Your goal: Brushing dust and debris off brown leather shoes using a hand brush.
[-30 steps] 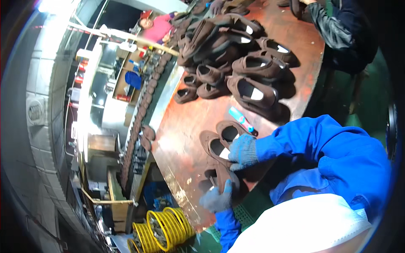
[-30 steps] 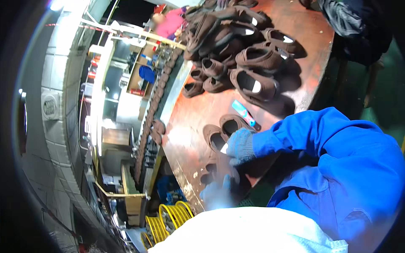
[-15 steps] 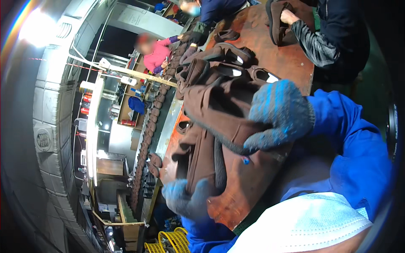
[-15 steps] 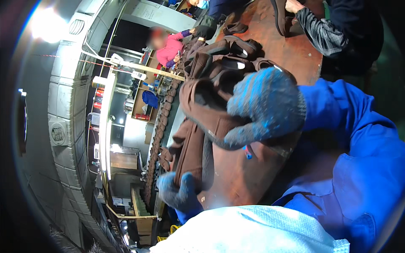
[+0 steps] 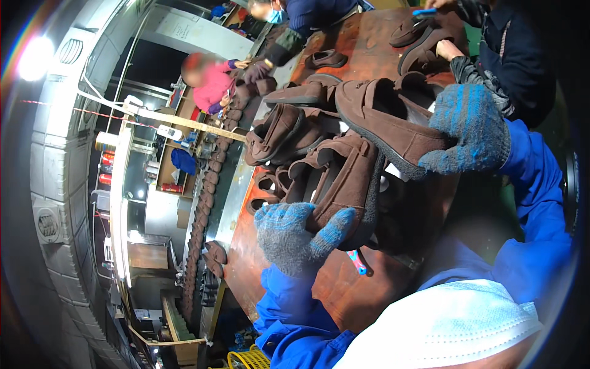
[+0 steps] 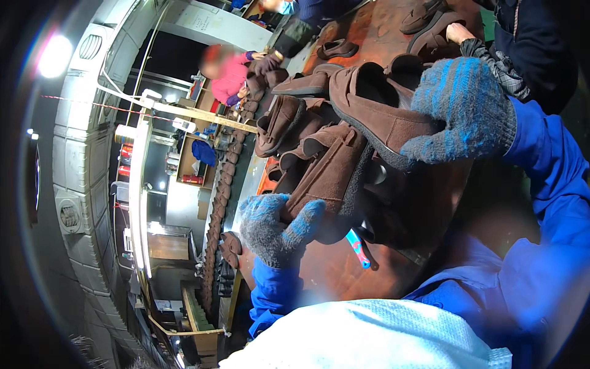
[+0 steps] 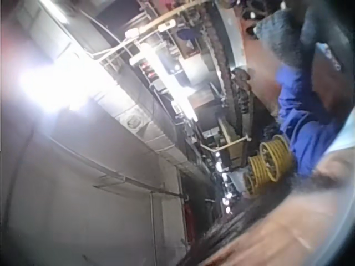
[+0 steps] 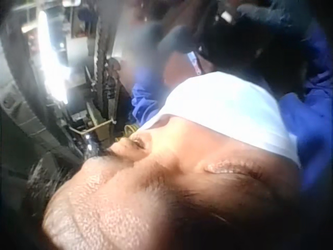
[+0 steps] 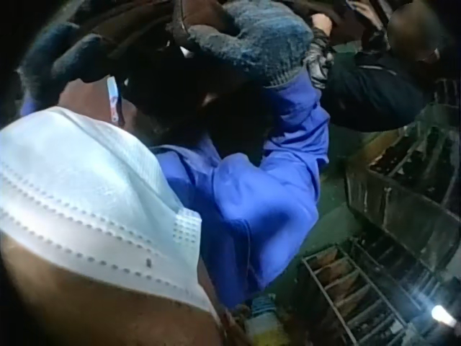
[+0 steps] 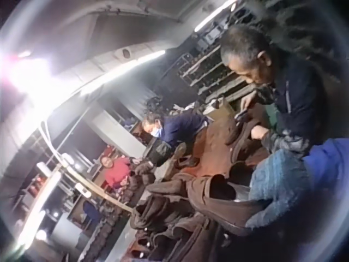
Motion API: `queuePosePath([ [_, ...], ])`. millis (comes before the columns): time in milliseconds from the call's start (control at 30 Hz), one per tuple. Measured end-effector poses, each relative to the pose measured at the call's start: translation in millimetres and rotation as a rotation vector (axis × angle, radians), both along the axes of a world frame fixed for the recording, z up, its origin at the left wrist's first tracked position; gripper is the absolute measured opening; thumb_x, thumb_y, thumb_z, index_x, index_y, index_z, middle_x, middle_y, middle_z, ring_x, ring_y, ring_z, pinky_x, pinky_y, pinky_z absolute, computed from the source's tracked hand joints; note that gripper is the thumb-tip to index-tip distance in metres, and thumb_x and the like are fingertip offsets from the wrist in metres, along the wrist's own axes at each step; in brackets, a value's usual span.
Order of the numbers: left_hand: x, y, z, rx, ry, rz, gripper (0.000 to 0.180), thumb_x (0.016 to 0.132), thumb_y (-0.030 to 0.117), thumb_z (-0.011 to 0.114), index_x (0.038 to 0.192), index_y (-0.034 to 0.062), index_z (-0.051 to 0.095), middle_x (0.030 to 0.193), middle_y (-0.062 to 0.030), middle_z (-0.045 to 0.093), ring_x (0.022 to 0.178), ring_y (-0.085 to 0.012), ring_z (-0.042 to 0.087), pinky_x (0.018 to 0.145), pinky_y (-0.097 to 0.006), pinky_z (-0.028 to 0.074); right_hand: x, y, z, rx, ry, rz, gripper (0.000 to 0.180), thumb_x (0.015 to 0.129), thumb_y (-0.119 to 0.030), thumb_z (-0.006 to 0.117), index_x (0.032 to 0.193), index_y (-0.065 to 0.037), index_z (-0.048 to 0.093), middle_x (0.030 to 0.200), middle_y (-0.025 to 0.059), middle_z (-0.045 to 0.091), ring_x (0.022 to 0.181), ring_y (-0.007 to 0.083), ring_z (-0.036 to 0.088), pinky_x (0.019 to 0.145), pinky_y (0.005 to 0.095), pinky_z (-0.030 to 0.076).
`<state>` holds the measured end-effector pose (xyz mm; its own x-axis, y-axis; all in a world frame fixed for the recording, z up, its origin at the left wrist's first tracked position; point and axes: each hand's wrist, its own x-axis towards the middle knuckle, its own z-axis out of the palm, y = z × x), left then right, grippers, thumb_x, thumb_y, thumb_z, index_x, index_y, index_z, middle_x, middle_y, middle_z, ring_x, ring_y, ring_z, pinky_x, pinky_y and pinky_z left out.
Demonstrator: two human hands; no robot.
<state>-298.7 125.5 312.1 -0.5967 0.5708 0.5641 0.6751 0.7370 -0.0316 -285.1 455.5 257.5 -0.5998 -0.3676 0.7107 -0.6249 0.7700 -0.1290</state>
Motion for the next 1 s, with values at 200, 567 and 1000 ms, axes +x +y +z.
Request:
queuePosePath([
  [200, -6.8, -10.0, 14.4, -0.024, 0.069, -0.002, 0.043, 0.059, 0.039, 0.088, 0.068, 0.0059, 0.062, 0.060, -0.0063, 0.051, 0.062, -0.0272, 0.050, 0.062, -0.039, 0.041, -14.6, -1.1, 18.0, 0.064, 0.015, 0.007, 0.047, 0.068, -0.051, 0.079, 0.077, -0.006, 0.069, 0.068, 0.0119, 0.056, 0.064, 0.0318, 0.056, 0.057, 0.0434, 0.041],
  [567, -86.5, -7.0, 46.9, 0.181, 0.341, 0.048, 0.045, 0.063, 0.043, 0.090, 0.066, 0.0068, 0.062, 0.057, -0.0048, 0.053, 0.057, -0.0255, 0.051, 0.060, -0.038, 0.041, -103.8, -18.1, 69.0, 0.003, 0.172, -0.016, 0.043, 0.071, -0.043, 0.079, 0.074, -0.004, 0.063, 0.071, 0.0148, 0.056, 0.067, 0.0352, 0.057, 0.059, 0.0444, 0.044],
  [1000, -183.0, 3.8, 68.2, 0.296, 0.372, 0.274, 0.051, 0.077, 0.052, 0.078, 0.075, 0.0018, 0.070, 0.061, -0.0091, 0.062, 0.056, -0.0171, 0.056, 0.059, -0.034, 0.045, -206.6, -39.4, 101.3, 0.024, 0.460, -0.015, 0.046, 0.066, -0.049, 0.078, 0.060, -0.007, 0.061, 0.061, 0.0159, 0.056, 0.060, 0.0363, 0.059, 0.055, 0.0448, 0.044],
])
